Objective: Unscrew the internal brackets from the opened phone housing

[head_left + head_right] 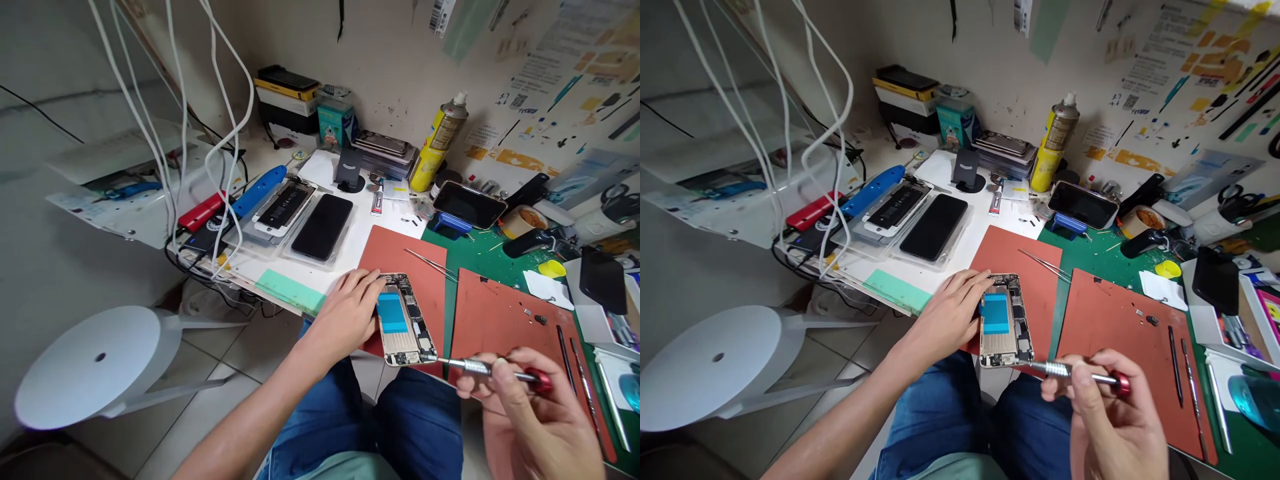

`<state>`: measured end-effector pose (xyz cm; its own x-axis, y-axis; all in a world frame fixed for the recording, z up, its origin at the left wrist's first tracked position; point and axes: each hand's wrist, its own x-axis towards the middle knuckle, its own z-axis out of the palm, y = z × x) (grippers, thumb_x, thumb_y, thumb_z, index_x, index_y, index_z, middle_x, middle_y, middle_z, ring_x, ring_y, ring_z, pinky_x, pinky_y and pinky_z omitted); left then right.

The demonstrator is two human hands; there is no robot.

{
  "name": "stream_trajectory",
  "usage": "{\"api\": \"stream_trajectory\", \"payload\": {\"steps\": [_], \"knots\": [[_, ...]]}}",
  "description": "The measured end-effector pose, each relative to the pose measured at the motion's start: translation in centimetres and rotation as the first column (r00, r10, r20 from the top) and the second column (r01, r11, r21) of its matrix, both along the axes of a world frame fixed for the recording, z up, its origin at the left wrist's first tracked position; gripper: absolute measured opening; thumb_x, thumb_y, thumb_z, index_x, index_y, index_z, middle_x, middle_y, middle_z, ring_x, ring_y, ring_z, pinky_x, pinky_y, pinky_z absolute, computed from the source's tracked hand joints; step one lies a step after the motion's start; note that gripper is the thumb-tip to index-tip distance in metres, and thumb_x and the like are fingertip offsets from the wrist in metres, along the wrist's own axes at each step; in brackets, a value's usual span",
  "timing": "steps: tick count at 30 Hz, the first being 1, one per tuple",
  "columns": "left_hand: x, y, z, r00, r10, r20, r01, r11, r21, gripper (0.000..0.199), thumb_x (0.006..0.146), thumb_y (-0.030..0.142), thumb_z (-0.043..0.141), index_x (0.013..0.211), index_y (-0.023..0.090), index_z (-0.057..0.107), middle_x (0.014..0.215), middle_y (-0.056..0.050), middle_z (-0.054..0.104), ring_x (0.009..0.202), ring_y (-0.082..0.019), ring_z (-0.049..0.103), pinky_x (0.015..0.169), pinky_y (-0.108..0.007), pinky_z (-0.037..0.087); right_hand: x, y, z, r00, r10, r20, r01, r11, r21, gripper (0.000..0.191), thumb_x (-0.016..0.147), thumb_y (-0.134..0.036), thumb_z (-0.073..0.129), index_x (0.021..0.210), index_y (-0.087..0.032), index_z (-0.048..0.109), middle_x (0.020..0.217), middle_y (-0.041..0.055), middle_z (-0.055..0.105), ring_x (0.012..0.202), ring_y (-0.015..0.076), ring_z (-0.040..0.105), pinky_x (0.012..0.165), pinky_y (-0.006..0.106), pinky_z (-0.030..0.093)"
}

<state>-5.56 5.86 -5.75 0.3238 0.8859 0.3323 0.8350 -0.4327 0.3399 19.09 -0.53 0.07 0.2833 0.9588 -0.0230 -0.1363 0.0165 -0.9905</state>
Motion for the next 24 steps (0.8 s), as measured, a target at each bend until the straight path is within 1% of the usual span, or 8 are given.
{"api": "stream_trajectory", "payload": {"steps": [2,3,5,8,12,18,21,24], "knots": [[-0.1,-0.3,-0.3,0.998,0.010,0.056,-0.010,1.000,-0.001,0.048,0.095,0.019,0.068,0.141,0.014,0.057,0.151,-0.017,0.065,0.139,-0.036,0.057,0.115,-0.054,0.050,-0.5,0.9,1.0,0.988,-0.084,0.126,0.069,0.991,0.118,0.029,0.085,-0.029,0.090,0.104,-0.023,0.069,0.084,0.0048,0.080,0.062,0.0235,0.079,0.056,0.034,0.069],[-0.2,-0.3,-0.4,0.996,0.016,0.086,-0.016,1.000,-0.006,0.049,0.094,0.018,0.069,0.141,0.015,0.056,0.151,-0.016,0.065,0.140,-0.035,0.056,0.116,-0.054,0.050,-0.8,1.3,1.3,0.977,-0.101,0.189,0.068,0.983,0.172,0.029,0.085,-0.027,0.090,0.105,-0.023,0.069,0.086,0.0046,0.081,0.066,0.0236,0.080,0.059,0.034,0.071],[-0.3,-0.3,-0.7,0.990,0.030,0.139,-0.027,0.999,-0.024,0.053,0.090,0.016,0.072,0.140,0.017,0.056,0.152,-0.015,0.064,0.143,-0.034,0.054,0.118,-0.053,0.049,-1.4,1.9,1.6,0.950,-0.086,0.301,0.005,0.966,0.260,0.029,0.086,-0.024,0.088,0.107,-0.023,0.069,0.091,0.0052,0.081,0.074,0.0246,0.082,0.065,0.036,0.074],[-0.4,-0.2,-0.8,0.985,0.037,0.171,-0.029,0.998,-0.048,0.060,0.087,0.015,0.074,0.143,0.017,0.054,0.152,-0.013,0.064,0.145,-0.035,0.052,0.119,-0.054,0.048,-1.9,2.8,1.0,0.911,0.000,0.412,-0.158,0.924,0.350,0.027,0.089,-0.016,0.083,0.110,-0.024,0.069,0.093,0.0032,0.079,0.085,0.0273,0.084,0.069,0.038,0.075],[-0.4,-0.1,-0.5,0.988,0.024,0.154,-0.015,0.998,-0.059,0.063,0.089,0.018,0.072,0.149,0.016,0.053,0.150,-0.014,0.064,0.144,-0.036,0.052,0.120,-0.057,0.047,-2.0,3.8,0.1,0.877,0.048,0.478,-0.256,0.889,0.380,0.036,0.088,-0.007,0.079,0.117,-0.025,0.069,0.093,0.0010,0.077,0.089,0.0283,0.084,0.073,0.040,0.076],[-0.4,0.0,-0.2,0.994,0.025,0.106,-0.017,0.997,-0.079,0.062,0.091,0.021,0.071,0.150,0.015,0.054,0.152,-0.015,0.062,0.144,-0.037,0.050,0.121,-0.057,0.046,-1.7,4.1,-0.5,0.879,0.021,0.476,-0.238,0.886,0.399,0.040,0.086,-0.004,0.081,0.119,-0.022,0.070,0.105,0.0058,0.080,0.093,0.0297,0.084,0.077,0.042,0.077],[-0.3,0.0,-0.1,0.996,0.028,0.083,-0.021,0.996,-0.088,0.060,0.092,0.021,0.070,0.150,0.015,0.055,0.152,-0.015,0.061,0.144,-0.037,0.049,0.121,-0.057,0.046,-1.7,4.0,-0.7,0.875,0.010,0.484,-0.229,0.889,0.396,0.042,0.086,-0.003,0.081,0.121,-0.021,0.070,0.105,0.0054,0.080,0.093,0.0283,0.084,0.078,0.041,0.076],[-0.2,0.1,0.0,0.998,0.032,0.055,-0.026,0.994,-0.109,0.059,0.093,0.022,0.068,0.150,0.013,0.056,0.153,-0.015,0.060,0.145,-0.037,0.048,0.122,-0.056,0.046,-1.7,4.1,-0.8,0.850,-0.017,0.527,-0.248,0.869,0.428,0.044,0.085,0.000,0.081,0.123,-0.019,0.069,0.106,0.0047,0.080,0.093,0.0262,0.084,0.080,0.038,0.076]]}}
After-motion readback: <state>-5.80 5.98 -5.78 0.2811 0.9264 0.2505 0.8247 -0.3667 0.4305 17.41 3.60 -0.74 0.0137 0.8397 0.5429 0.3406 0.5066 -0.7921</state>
